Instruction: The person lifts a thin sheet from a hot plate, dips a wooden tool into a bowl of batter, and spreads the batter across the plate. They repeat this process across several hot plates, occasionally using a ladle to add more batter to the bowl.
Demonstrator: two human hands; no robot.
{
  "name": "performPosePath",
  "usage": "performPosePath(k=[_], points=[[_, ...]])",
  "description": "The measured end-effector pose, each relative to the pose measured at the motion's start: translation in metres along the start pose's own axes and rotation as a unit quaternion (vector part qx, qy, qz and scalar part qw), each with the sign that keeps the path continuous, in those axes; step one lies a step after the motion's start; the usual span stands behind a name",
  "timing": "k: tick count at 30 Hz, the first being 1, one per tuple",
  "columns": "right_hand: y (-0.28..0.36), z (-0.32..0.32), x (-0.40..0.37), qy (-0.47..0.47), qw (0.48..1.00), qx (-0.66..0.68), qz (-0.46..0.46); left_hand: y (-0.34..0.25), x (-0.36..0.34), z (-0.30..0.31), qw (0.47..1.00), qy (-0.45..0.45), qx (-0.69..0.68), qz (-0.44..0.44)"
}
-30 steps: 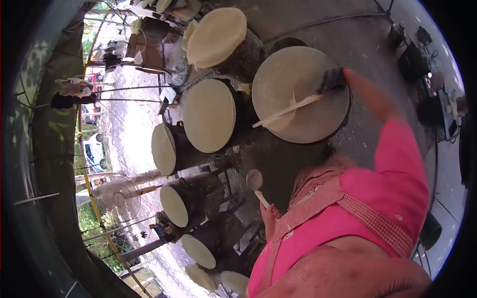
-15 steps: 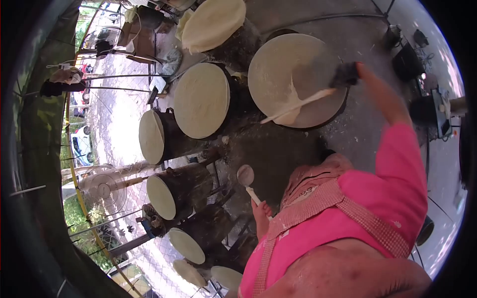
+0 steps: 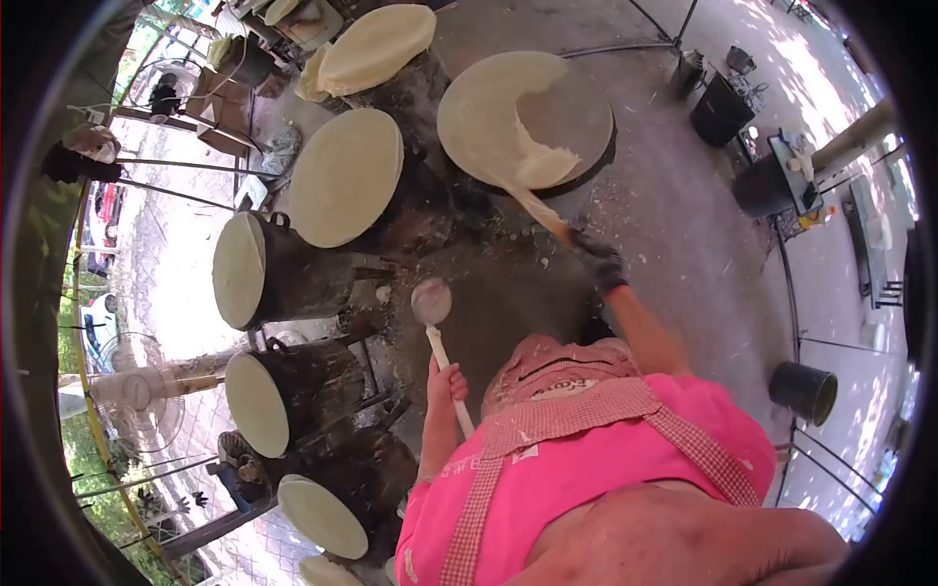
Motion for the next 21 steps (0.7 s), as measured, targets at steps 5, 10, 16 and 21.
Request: performPosePath(k=[5, 10, 16, 21], points=[[0.063, 0.069, 0.018, 0.144, 0.953, -0.208, -0.164, -0.005, -0.041, 0.005, 0.993, 0.104, -0.062, -0.014], [0.036, 0.058, 0.011, -0.165, 0.983, 0.057, -0.053, 0.009, -0.051, 0.018, 0.913, 0.285, -0.284, 0.071], [0.029, 0.038, 0.042, 0.062, 0.98, -0.191, -0.008, 0.021, -0.074, 0.006, 0.91, 0.33, -0.252, 0.002], [0.032, 0.094, 0.091, -0.027, 0.993, 0.088, -0.078, 0.029, -0.07, -0.007, 0.914, 0.303, -0.269, -0.002]])
Point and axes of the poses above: each hand's wrist, its own x-axis towards the middle knuckle, its own z-axis out of the back of the hand, y = z × x, the point moved 1 cm from there along x, towards the middle knuckle, and after that the axes turned 5 degrees about -x, right-handed, at the moved point
